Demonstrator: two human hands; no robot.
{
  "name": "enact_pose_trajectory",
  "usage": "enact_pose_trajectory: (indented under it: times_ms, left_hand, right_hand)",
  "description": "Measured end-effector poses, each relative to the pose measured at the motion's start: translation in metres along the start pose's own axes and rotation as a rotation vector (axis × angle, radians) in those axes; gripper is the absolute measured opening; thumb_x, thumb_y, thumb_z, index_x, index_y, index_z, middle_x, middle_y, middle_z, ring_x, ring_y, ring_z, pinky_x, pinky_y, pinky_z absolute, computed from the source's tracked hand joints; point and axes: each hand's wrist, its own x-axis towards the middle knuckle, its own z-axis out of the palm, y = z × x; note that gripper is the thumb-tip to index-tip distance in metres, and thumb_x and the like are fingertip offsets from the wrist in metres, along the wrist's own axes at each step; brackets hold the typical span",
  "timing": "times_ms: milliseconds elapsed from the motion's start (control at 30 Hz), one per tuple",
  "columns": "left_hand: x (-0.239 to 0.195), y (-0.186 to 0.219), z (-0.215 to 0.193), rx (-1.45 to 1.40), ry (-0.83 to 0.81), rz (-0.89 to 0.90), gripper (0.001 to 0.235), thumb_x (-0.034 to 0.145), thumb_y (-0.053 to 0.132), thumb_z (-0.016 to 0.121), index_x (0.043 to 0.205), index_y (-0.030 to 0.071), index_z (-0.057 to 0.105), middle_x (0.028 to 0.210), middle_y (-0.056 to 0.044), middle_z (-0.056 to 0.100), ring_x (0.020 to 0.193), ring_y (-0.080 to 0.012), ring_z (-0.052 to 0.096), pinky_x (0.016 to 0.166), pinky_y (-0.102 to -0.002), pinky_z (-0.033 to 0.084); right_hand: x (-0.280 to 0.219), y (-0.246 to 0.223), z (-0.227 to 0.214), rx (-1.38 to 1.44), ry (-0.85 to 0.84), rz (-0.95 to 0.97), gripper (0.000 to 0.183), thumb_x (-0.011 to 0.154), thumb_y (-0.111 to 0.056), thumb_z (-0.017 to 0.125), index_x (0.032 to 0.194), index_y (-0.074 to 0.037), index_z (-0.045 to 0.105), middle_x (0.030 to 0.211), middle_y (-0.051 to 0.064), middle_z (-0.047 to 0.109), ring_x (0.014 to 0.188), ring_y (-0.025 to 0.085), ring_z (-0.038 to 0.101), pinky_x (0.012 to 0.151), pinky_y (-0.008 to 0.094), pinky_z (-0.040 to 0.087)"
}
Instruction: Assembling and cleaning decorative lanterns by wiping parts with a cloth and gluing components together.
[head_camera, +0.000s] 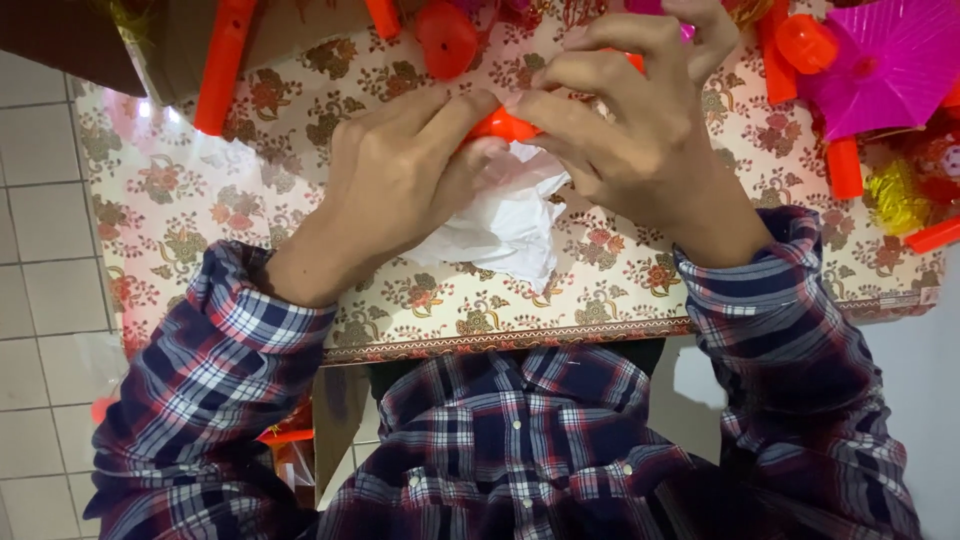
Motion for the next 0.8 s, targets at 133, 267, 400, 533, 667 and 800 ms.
enact_pose_trajectory:
  times_ms: [133,267,400,533,667,800]
  left_hand:
    - [-0.002,-0.003,0.011,-0.358,-0.126,-0.143,0.067,0.114,0.037,0.014,0.101,-0.001,0.068,0.059,-0.002,0.056,0.044,-0.0108,0.057,0.034,-0.023,0.041]
    - [0.000,-0.004,0.005,-0.618,-0.218,-0.253,0.047,0.112,0.034,0.026,0.117,-0.001,0.056,0.068,-0.005,0.066,0.052,-0.0126,0.068,0.036,-0.022,0.042]
    - [-0.009,-0.013,0.019,-0.226,-0.088,-0.081,0.049,0.099,0.050,0.068,0.103,0.003,0.054,0.084,-0.006,0.057,0.058,-0.0123,0.049,0.044,-0.024,0.045]
    - [-0.008,-0.011,0.015,0.005,0.046,-0.010,0.032,0.108,0.037,0.070,0.112,0.006,0.073,0.097,-0.007,0.068,0.066,-0.0141,0.061,0.047,-0.026,0.047]
    - [-0.002,-0.005,0.011,-0.285,-0.073,-0.112,0.054,0.116,0.030,0.034,0.090,0.000,0.069,0.064,-0.006,0.057,0.047,-0.0156,0.052,0.040,-0.030,0.038]
    - [0.007,-0.001,-0.004,-0.664,-0.303,-0.404,0.022,0.108,0.018,0.048,0.114,0.002,0.062,0.069,-0.005,0.063,0.050,-0.0120,0.057,0.043,-0.026,0.043]
  right_hand:
    - [-0.005,0.003,0.005,-0.072,0.046,-0.027,0.022,0.107,0.003,0.090,0.101,-0.017,0.083,0.102,0.000,0.073,0.110,0.029,0.060,0.108,0.047,0.021]
    - [-0.006,0.007,0.009,-0.102,0.120,-0.083,0.021,0.111,-0.004,0.080,0.099,-0.020,0.083,0.098,-0.003,0.078,0.108,0.028,0.061,0.110,0.046,0.020]
    - [-0.009,0.008,0.004,-0.072,0.056,-0.051,0.011,0.111,-0.011,0.086,0.101,-0.016,0.085,0.102,-0.001,0.079,0.109,0.029,0.061,0.108,0.046,0.019]
    - [-0.010,0.010,0.008,-0.035,0.068,-0.044,0.014,0.109,-0.004,0.086,0.101,-0.015,0.088,0.102,0.000,0.081,0.107,0.032,0.067,0.107,0.046,0.018]
    - [-0.005,0.006,0.002,-0.059,0.053,-0.042,0.019,0.111,-0.003,0.085,0.099,-0.018,0.084,0.104,-0.001,0.080,0.108,0.030,0.064,0.108,0.046,0.019]
    - [-0.014,0.011,0.004,-0.107,0.071,-0.052,0.015,0.111,-0.005,0.085,0.101,-0.016,0.083,0.103,-0.001,0.080,0.111,0.029,0.064,0.112,0.045,0.018]
